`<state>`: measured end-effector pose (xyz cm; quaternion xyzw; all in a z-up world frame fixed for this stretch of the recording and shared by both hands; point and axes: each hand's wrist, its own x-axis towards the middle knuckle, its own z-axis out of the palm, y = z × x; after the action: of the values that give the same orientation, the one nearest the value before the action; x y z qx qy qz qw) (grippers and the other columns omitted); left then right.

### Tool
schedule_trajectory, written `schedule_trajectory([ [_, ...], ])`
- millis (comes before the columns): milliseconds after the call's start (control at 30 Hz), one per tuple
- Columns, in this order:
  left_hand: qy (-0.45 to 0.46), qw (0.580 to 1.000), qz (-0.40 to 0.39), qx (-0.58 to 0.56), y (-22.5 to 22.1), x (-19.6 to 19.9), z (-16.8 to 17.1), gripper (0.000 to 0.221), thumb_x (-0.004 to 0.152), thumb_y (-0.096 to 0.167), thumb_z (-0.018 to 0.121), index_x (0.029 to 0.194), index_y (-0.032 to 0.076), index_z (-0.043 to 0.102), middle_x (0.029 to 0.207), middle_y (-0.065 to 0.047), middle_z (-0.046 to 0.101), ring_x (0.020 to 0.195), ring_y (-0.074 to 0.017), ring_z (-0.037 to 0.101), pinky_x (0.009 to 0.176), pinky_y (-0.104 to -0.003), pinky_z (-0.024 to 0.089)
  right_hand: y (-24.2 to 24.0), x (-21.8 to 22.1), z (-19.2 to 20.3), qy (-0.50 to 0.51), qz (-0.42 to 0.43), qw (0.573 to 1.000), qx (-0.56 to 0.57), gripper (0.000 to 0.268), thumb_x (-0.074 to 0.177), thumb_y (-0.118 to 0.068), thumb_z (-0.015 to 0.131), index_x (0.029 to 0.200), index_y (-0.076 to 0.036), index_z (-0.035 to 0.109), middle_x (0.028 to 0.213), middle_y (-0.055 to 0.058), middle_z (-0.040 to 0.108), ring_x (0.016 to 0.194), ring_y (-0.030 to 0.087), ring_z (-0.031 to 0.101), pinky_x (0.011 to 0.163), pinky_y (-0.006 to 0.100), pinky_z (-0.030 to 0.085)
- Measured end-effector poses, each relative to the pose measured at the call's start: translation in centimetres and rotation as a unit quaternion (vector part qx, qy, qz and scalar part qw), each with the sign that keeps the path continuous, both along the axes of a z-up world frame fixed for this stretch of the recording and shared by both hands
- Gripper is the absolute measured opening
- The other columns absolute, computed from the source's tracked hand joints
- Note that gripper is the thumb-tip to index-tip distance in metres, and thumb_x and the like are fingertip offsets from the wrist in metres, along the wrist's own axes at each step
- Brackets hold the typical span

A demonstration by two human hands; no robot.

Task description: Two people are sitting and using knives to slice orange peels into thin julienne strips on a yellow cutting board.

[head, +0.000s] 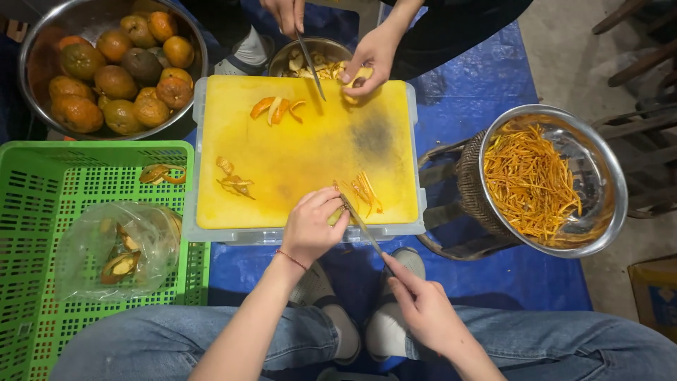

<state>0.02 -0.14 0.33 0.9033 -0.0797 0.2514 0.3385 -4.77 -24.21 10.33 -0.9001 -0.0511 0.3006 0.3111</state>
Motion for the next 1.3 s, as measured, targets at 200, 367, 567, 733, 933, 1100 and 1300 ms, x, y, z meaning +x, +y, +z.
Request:
schedule_trajectory([
  [200,-0.001,1.0,-0.004,-0.01,0.0,0.0,0.7,0.015,0.087,0.016,0.072,0.098,0.008,0.08,0.11,-0.005,0.077,0.105,-0.0244,0.071,0.093,-0.039,0.055,0.5,1.1,-0.3,-0.022,-0.002,0.999,0.029,0.05,0.099,-0.027,0.054,0.149,-0.032,0.061,0.064,-0.003,0.048,0.06,0.012,0.041,0.064,0.027,0.042],
  [367,-0.009,1.0,0.004,-0.005,0.0,0.0,0.0,0.016,0.088,0.02,0.075,0.097,0.009,0.08,0.107,-0.005,0.077,0.103,-0.0236,0.072,0.093,-0.039,0.056,-0.1,0.9,-0.3,0.018,-0.027,0.998,0.057,0.052,0.099,-0.028,0.05,0.15,-0.031,0.06,0.066,-0.004,0.052,0.06,0.011,0.043,0.063,0.026,0.043],
  [567,-0.003,1.0,-0.006,-0.004,0.0,-0.1,0.7,0.012,0.087,0.015,0.072,0.093,0.008,0.079,0.106,-0.002,0.076,0.101,-0.0227,0.071,0.09,-0.038,0.056,0.6,0.5,0.5,0.015,-0.015,0.998,0.053,0.051,0.1,-0.028,0.052,0.151,-0.029,0.06,0.067,-0.005,0.045,0.061,0.011,0.038,0.063,0.026,0.038],
  [733,-0.002,1.0,-0.006,0.005,-0.1,-0.1,-0.1,0.016,0.087,0.016,0.073,0.096,0.006,0.08,0.109,-0.006,0.077,0.107,-0.0254,0.071,0.094,-0.04,0.056,0.9,0.7,1.1,0.019,-0.015,0.999,0.038,0.051,0.099,-0.028,0.053,0.149,-0.029,0.061,0.074,-0.007,0.056,0.065,0.01,0.043,0.069,0.023,0.043],
  [933,-0.007,1.0,-0.016,-0.01,0.3,0.1,1.1,0.01,0.087,0.013,0.068,0.087,0.007,0.076,0.099,-0.003,0.074,0.092,-0.0241,0.069,0.085,-0.036,0.055,3.8,3.3,-0.5,-0.051,0.032,0.99,0.124,0.049,0.1,-0.018,0.051,0.149,-0.019,0.06,0.057,-0.005,0.034,0.051,0.01,0.029,0.051,0.032,0.026],
  [1100,-0.066,0.997,0.019,0.02,0.3,0.1,0.1,0.009,0.082,0.023,0.076,0.084,0.014,0.076,0.09,-0.001,0.074,0.096,-0.0199,0.073,0.09,-0.031,0.058,4.6,3.3,-2.0,-0.187,0.063,0.978,0.068,0.046,0.099,-0.025,0.056,0.145,-0.031,0.062,0.099,0.012,0.081,0.095,0.034,0.076,0.082,0.047,0.061],
  [1300,-0.019,1.0,-0.019,0.004,0.4,-0.2,0.5,0.018,0.088,0.016,0.073,0.103,0.008,0.08,0.115,-0.006,0.076,0.109,-0.0258,0.071,0.097,-0.039,0.056,1.2,0.4,-1.0,-0.041,0.036,0.998,0.027,0.052,0.1,-0.027,0.05,0.152,-0.028,0.053,0.066,-0.001,0.063,0.06,0.015,0.057,0.067,0.031,0.045],
])
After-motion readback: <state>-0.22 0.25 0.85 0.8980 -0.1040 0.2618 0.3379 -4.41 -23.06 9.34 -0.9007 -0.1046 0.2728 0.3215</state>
